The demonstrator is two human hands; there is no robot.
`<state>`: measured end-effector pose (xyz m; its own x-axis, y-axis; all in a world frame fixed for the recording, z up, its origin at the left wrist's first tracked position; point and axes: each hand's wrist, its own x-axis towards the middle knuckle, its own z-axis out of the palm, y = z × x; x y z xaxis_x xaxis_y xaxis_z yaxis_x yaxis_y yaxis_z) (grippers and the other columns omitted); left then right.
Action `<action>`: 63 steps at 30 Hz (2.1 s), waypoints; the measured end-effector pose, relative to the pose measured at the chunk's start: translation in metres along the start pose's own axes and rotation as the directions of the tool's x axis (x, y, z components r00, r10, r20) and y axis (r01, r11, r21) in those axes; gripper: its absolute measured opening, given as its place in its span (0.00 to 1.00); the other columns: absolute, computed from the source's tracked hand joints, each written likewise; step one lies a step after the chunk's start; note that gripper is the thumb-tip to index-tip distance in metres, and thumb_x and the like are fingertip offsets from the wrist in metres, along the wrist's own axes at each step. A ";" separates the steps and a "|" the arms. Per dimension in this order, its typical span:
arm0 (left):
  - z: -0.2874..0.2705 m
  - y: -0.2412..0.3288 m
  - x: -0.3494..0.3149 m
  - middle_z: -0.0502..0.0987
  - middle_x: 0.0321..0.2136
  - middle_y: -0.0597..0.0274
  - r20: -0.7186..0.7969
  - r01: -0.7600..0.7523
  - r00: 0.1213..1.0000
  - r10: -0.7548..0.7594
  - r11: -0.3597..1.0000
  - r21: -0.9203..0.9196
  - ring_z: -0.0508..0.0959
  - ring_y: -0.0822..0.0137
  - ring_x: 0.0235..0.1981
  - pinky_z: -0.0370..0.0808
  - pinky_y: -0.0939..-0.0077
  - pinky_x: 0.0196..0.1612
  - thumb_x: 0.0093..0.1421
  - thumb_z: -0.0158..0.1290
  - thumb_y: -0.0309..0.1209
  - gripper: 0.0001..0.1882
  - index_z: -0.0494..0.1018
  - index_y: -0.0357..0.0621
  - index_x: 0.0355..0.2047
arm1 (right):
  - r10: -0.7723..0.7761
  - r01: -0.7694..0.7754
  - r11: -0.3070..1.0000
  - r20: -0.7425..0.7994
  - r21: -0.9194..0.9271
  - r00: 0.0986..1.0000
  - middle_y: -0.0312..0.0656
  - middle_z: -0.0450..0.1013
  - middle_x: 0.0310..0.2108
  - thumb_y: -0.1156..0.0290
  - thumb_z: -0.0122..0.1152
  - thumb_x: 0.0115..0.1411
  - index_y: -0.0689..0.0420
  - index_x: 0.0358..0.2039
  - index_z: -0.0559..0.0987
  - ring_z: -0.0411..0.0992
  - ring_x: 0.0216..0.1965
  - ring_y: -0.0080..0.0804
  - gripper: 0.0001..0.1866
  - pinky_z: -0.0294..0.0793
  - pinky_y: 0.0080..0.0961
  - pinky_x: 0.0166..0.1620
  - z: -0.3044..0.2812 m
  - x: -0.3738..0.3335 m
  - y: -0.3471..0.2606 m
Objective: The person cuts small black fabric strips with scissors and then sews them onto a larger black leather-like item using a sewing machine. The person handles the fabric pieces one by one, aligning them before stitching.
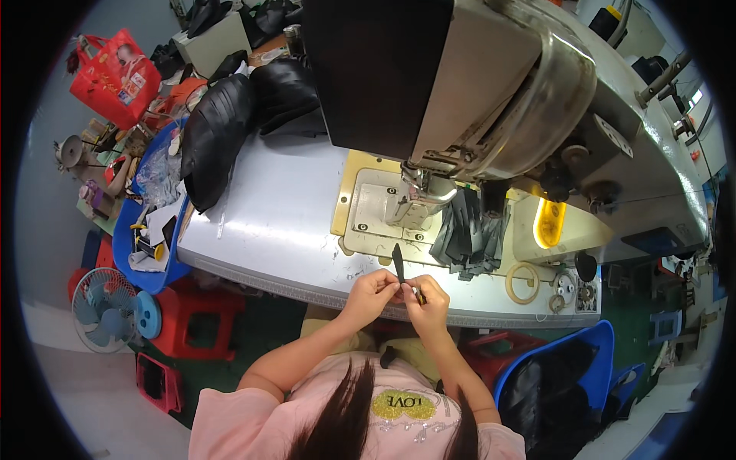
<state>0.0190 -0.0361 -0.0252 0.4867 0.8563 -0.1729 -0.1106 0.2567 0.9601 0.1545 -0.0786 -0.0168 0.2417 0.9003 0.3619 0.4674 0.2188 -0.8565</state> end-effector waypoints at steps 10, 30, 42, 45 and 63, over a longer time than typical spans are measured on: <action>-0.001 0.006 0.000 0.74 0.27 0.61 0.038 0.039 0.998 -0.043 0.995 0.093 0.76 0.73 0.29 0.76 0.80 0.34 0.60 0.46 0.22 0.03 0.68 0.33 0.30 | 0.006 -0.007 1.000 0.056 0.021 0.998 0.44 0.68 0.22 0.84 0.58 0.47 0.64 0.23 0.70 0.69 0.21 0.36 0.05 0.67 0.24 0.25 -0.006 0.002 -0.003; 0.007 -0.009 0.006 0.73 0.19 0.63 -0.033 0.050 0.999 -0.043 0.964 0.261 0.72 0.79 0.20 0.69 0.85 0.22 0.54 0.48 0.18 0.03 0.67 0.34 0.23 | -0.171 0.174 0.979 0.036 -0.104 0.985 0.43 0.66 0.20 0.84 0.59 0.42 0.61 0.24 0.68 0.66 0.19 0.39 0.10 0.66 0.29 0.22 0.006 -0.009 0.018; 0.007 0.002 0.007 0.68 0.17 0.70 0.046 0.002 0.999 -0.018 0.944 0.329 0.66 0.83 0.18 0.64 0.87 0.20 0.49 0.49 0.18 0.03 0.66 0.36 0.21 | 0.154 -0.197 0.951 0.188 0.237 0.970 0.40 0.66 0.20 0.86 0.53 0.48 0.65 0.22 0.70 0.62 0.20 0.23 0.03 0.62 0.19 0.24 -0.012 -0.008 0.018; 0.010 -0.002 0.005 0.67 0.15 0.70 0.021 -0.010 1.000 0.004 0.954 0.300 0.65 0.82 0.17 0.63 0.85 0.19 0.48 0.51 0.21 0.05 0.66 0.37 0.20 | 0.022 -0.042 0.986 0.119 0.163 0.993 0.40 0.66 0.19 0.87 0.54 0.46 0.64 0.21 0.69 0.63 0.19 0.24 0.05 0.62 0.19 0.23 -0.011 -0.009 0.013; 0.004 -0.002 0.004 0.69 0.19 0.69 0.081 0.043 0.994 -0.069 0.959 0.282 0.68 0.81 0.21 0.66 0.86 0.23 0.50 0.49 0.19 0.03 0.66 0.36 0.22 | 0.083 -0.111 0.973 0.146 0.201 0.986 0.39 0.64 0.17 0.85 0.55 0.44 0.64 0.19 0.69 0.60 0.17 0.22 0.05 0.60 0.19 0.21 -0.010 -0.011 0.018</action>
<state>0.0244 -0.0350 -0.0264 0.5615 0.7977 -0.2201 0.1591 0.1570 0.9747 0.1690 -0.0882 -0.0320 0.1525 0.9606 0.2322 0.2568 0.1883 -0.9479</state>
